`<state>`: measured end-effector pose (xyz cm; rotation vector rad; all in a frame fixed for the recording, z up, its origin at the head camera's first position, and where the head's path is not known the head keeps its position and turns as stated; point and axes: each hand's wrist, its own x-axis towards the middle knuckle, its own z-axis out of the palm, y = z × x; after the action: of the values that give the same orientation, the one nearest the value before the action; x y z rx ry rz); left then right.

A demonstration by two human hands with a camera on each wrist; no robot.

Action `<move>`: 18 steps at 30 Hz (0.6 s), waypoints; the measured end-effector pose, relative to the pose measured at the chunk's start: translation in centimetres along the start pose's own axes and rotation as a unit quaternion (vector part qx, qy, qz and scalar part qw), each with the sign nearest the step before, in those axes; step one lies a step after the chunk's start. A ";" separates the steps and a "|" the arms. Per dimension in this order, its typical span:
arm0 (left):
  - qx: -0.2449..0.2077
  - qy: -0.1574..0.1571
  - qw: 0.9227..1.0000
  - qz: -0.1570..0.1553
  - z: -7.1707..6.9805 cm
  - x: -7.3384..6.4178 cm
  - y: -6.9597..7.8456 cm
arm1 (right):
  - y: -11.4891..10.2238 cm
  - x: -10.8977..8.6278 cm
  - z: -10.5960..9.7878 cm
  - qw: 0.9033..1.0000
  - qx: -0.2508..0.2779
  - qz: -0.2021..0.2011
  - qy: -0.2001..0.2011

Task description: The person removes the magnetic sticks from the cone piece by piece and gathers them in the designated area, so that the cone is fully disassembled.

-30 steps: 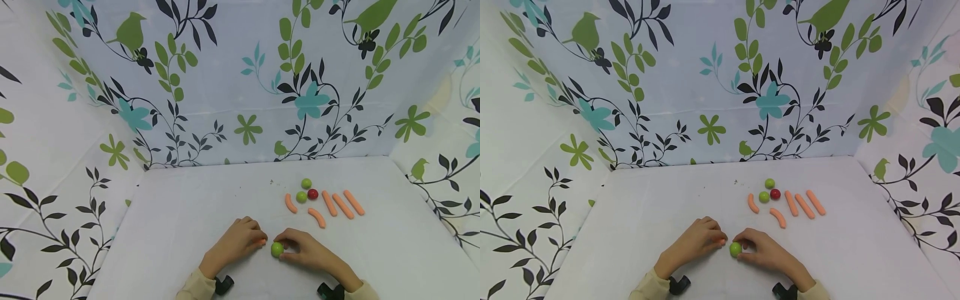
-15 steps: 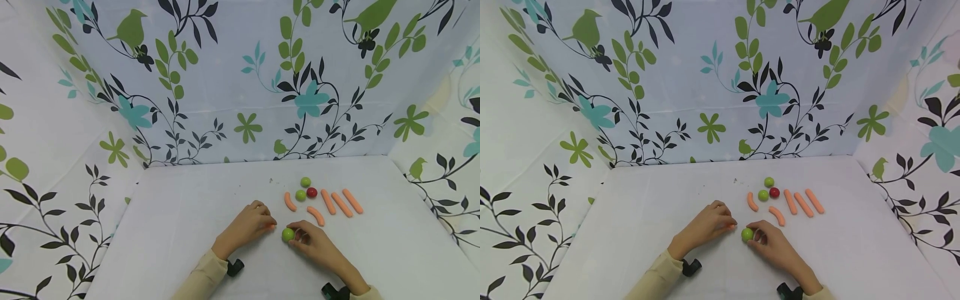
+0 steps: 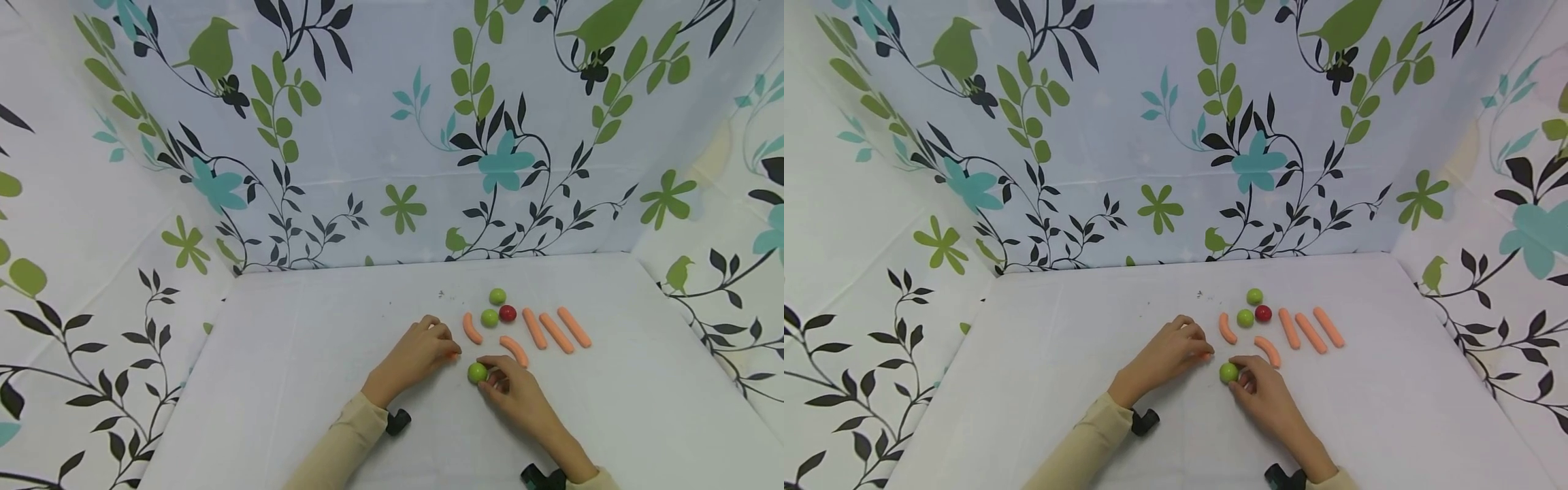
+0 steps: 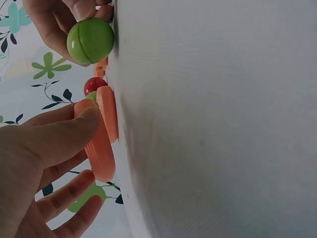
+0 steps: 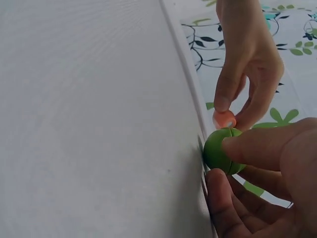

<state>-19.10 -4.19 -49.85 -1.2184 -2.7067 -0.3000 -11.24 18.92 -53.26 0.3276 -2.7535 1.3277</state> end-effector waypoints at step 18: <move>-0.005 -0.002 1.000 -0.008 0.5 0.1 0.0 | -0.4 -0.6 0.5 0.999 0.000 0.038 0.006</move>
<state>-19.15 -4.01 -50.29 -1.2008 -2.7234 -0.3145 -10.56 18.41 -53.34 0.2149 -2.7823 1.3422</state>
